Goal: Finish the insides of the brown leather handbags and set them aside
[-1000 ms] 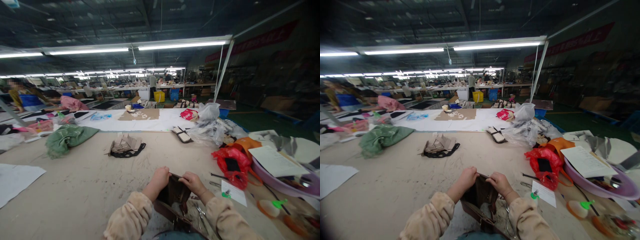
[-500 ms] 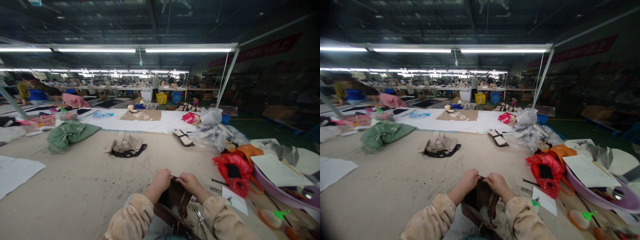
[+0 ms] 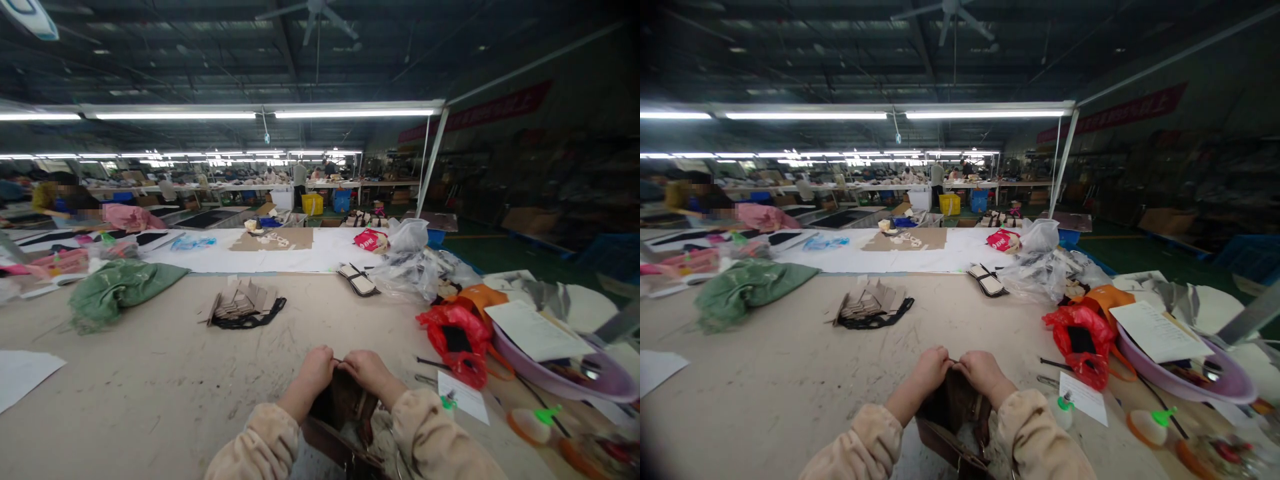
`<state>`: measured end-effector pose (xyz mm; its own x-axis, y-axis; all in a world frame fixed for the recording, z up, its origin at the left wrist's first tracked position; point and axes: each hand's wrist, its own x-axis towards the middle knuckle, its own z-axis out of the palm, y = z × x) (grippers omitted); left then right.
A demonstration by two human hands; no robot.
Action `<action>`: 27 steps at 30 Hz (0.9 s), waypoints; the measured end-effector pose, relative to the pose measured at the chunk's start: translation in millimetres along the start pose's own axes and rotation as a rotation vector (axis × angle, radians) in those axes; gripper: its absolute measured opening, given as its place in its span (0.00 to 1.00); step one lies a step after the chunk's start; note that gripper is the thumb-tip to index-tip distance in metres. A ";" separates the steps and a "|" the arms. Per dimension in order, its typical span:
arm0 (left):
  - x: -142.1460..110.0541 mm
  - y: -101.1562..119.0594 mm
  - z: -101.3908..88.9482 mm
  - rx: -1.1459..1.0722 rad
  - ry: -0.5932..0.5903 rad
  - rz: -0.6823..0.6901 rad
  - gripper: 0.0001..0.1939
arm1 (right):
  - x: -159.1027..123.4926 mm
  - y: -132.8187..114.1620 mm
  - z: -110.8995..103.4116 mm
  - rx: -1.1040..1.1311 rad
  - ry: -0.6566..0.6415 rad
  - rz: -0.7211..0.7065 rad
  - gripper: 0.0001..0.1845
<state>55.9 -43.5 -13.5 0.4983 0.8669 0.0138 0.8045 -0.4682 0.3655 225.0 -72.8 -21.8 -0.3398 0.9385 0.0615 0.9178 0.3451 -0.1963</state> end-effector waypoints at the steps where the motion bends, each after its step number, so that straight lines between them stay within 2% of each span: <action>1: -1.1 -2.5 -1.9 -0.022 -0.007 0.016 0.09 | 1.5 -2.0 0.4 -0.024 -0.022 0.002 0.21; 5: -8.7 -14.6 -9.1 -0.116 -0.035 0.109 0.07 | 1.7 -3.5 3.1 -0.062 -0.034 -0.049 0.19; 8: -15.8 -20.9 -11.0 -0.145 -0.026 0.122 0.06 | -0.8 -2.0 4.8 -0.058 -0.002 -0.087 0.18; 14: -28.5 -22.0 -9.2 -0.245 -0.010 0.164 0.03 | -1.3 -2.1 4.0 -0.046 0.013 -0.097 0.20; 19: -31.3 -23.6 -8.3 -0.265 0.053 0.103 0.03 | -0.4 -2.9 0.0 -0.024 0.001 -0.078 0.19; 27: -24.2 -21.2 -7.9 -0.179 0.106 -0.029 0.07 | -1.2 -3.3 -0.7 -0.002 -0.001 -0.074 0.20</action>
<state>24.2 -53.2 -14.2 0.4311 0.8972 0.0956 0.7429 -0.4130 0.5268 222.6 -75.1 -20.5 -0.4067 0.9105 0.0746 0.8906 0.4134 -0.1897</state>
